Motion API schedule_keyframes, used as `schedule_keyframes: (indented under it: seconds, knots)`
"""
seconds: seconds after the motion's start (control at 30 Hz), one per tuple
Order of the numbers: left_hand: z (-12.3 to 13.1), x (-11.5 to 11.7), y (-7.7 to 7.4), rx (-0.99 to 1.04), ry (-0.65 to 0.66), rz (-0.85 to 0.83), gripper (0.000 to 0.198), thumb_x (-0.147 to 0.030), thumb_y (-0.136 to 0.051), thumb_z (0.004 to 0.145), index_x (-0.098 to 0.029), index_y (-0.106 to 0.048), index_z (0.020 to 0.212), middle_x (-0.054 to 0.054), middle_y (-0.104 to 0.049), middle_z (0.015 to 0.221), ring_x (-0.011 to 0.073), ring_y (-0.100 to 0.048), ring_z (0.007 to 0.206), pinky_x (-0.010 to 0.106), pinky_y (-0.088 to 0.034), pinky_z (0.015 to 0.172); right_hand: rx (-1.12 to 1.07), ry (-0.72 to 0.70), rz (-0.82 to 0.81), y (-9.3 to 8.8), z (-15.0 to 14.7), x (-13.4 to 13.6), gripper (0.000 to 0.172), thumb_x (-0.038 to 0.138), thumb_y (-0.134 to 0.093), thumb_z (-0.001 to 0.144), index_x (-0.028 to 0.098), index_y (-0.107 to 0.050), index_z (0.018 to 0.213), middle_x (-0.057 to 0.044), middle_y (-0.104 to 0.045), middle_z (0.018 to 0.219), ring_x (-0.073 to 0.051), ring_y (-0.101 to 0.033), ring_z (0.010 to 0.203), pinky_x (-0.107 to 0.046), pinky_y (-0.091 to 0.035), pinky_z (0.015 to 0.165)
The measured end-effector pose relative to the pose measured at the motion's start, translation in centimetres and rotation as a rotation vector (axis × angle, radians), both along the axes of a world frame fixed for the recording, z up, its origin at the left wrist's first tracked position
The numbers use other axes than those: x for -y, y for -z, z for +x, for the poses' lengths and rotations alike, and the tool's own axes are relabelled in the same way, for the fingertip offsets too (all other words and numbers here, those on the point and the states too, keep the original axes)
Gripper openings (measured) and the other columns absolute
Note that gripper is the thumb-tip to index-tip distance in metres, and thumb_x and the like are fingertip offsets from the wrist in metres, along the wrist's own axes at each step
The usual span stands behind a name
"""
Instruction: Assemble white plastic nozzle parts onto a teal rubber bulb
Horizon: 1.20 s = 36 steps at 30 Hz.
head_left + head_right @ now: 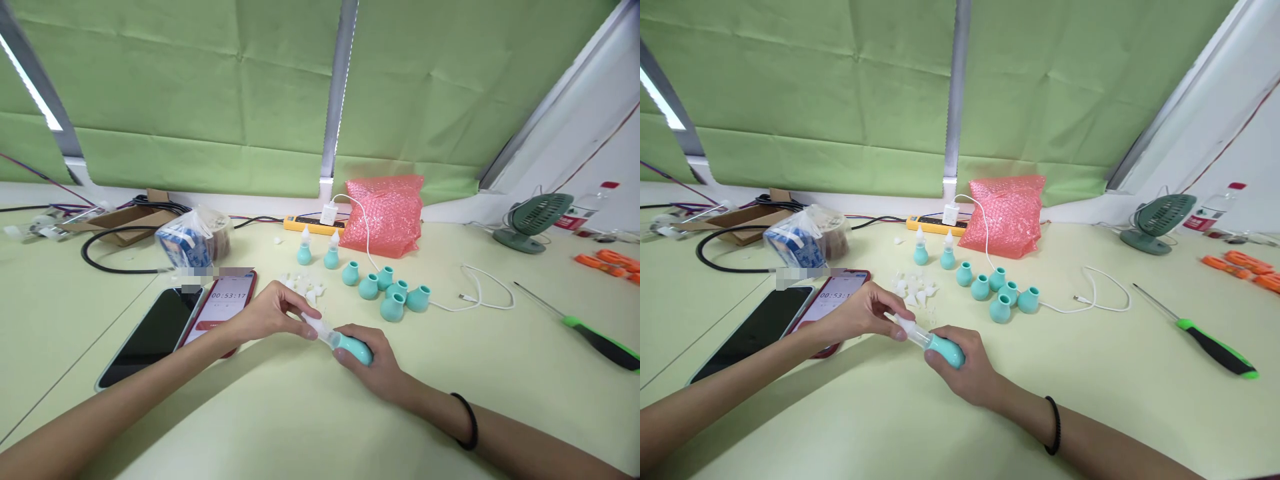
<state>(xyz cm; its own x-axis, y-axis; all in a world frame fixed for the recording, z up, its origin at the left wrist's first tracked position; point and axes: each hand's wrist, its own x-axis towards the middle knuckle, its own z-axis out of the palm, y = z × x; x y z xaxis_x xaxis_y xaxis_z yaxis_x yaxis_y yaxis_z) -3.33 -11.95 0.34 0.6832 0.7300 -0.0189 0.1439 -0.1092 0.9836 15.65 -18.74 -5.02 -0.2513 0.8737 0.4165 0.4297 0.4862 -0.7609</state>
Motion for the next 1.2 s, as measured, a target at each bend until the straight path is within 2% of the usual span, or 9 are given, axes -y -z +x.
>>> schedule_keyframes:
  seconds: [0.43, 0.6, 0.7, 0.9, 1.2]
  knots:
    - [0.1, 1.1, -0.7, -0.081, -0.001, 0.183, 0.022, -0.024, -0.069, 0.059, -0.011, -0.067, 0.076, 0.003, -0.060, 0.071, 0.0135, -0.057, 0.064, 0.022, -0.050, 0.059, 0.018, -0.013, -0.029, 0.4, 0.0, -0.1, 0.018, 0.032, -0.049, 0.078, 0.015, -0.054, 0.072, 0.001, -0.050, 0.058, -0.010, -0.044, 0.052, -0.021, -0.036, 0.050]
    - [0.0, 1.2, -0.7, -0.140, -0.019, 0.372, 0.018, -0.025, -0.066, 0.063, -0.012, -0.067, 0.075, 0.003, -0.059, 0.067, 0.0121, -0.053, 0.061, 0.020, -0.044, 0.053, -0.001, -0.036, -0.098, 0.1, 0.0, -0.1, 0.019, 0.033, -0.047, 0.079, 0.016, -0.054, 0.072, 0.001, -0.049, 0.057, -0.010, -0.043, 0.051, -0.021, -0.036, 0.049]
    - [0.0, 1.2, -0.7, -0.144, -0.001, 0.429, 0.016, -0.025, -0.066, 0.064, -0.012, -0.067, 0.073, 0.003, -0.059, 0.065, 0.0115, -0.052, 0.060, 0.019, -0.041, 0.051, -0.009, -0.043, -0.127, 0.0, 0.0, -0.2, 0.021, 0.034, -0.047, 0.079, 0.016, -0.054, 0.071, 0.001, -0.050, 0.057, -0.010, -0.044, 0.051, -0.022, -0.036, 0.049]
    - [0.3, 1.2, -0.9, -0.140, 0.010, 0.368, 0.013, -0.022, -0.067, 0.063, -0.011, -0.067, 0.071, 0.003, -0.059, 0.065, 0.0109, -0.052, 0.059, 0.018, -0.043, 0.052, -0.031, -0.063, -0.188, 0.1, 0.0, -0.1, 0.026, 0.036, -0.046, 0.080, 0.015, -0.053, 0.067, 0.001, -0.050, 0.055, -0.010, -0.045, 0.049, -0.021, -0.036, 0.048]
    - [0.4, 1.0, -0.4, -0.092, 0.032, 0.216, 0.016, -0.019, -0.069, 0.058, -0.010, -0.068, 0.071, 0.004, -0.059, 0.065, 0.0118, -0.054, 0.060, 0.018, -0.046, 0.053, -0.007, -0.076, -0.159, -0.1, -0.1, 0.0, 0.026, 0.036, -0.046, 0.079, 0.015, -0.054, 0.065, 0.001, -0.049, 0.053, -0.009, -0.044, 0.049, -0.021, -0.035, 0.048]
